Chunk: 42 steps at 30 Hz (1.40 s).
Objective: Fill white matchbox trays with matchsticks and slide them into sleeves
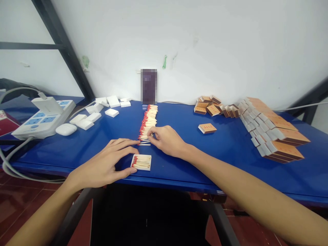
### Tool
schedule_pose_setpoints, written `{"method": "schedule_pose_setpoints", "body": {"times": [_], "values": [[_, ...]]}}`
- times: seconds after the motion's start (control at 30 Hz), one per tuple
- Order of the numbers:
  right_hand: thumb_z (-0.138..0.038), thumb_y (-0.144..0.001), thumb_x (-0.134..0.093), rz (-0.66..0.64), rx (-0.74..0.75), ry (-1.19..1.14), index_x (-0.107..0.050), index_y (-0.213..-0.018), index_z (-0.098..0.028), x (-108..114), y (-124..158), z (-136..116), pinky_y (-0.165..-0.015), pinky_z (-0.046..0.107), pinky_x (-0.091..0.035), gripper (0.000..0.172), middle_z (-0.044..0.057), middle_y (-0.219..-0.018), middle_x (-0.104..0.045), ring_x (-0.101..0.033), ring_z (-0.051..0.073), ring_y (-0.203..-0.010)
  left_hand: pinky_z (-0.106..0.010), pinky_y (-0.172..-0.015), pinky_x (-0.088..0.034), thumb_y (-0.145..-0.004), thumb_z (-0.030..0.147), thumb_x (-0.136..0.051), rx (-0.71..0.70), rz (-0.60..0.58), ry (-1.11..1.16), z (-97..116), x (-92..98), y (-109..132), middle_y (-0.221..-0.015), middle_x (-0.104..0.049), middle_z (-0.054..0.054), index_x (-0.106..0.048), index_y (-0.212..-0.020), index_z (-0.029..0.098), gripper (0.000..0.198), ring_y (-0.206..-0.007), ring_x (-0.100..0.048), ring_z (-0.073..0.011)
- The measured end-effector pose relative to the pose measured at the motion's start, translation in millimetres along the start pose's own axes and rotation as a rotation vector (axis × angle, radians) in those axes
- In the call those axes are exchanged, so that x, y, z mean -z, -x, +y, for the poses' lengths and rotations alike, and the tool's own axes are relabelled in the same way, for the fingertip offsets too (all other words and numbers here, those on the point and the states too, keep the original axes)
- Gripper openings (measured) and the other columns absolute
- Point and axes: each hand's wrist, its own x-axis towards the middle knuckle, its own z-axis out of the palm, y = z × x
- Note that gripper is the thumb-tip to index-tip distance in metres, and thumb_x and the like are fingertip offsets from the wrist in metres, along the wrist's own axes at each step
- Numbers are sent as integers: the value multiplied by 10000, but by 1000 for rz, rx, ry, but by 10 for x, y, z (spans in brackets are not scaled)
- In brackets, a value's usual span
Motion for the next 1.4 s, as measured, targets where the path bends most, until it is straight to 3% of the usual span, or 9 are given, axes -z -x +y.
{"method": "schedule_pose_setpoints", "body": {"times": [0.43,1.13,1.4], "values": [[-165,-809,-581,52,58,-12,-644,-787,-162,-1,43,-13,-547,211,-300,67,-75,-534,-429,-340,70,-461,-489,-1057,-366,-930,486,-558,-6,10,-1,6,0,-3,-1413,-541,-56,-626,-1122,253,310,-1315,-425,-302],[-162,-826,-585,-96,30,-89,-662,-772,-162,52,86,-93,-555,222,-290,94,-84,-514,-387,-332,72,-483,-485,-1080,-326,-950,490,-526,4,-30,-24,4,10,3,-1495,-449,-56,-596,-1153,263,312,-1356,-386,-286],[-181,-862,-549,-15,39,-125,-701,-850,-140,29,52,-39,-558,224,-289,157,-89,-505,-356,-297,69,-470,-477,-1061,-344,-949,518,-518,4,-22,-35,5,6,3,-1459,-504,-47,-599,-1172,264,347,-1351,-386,-298]]}}
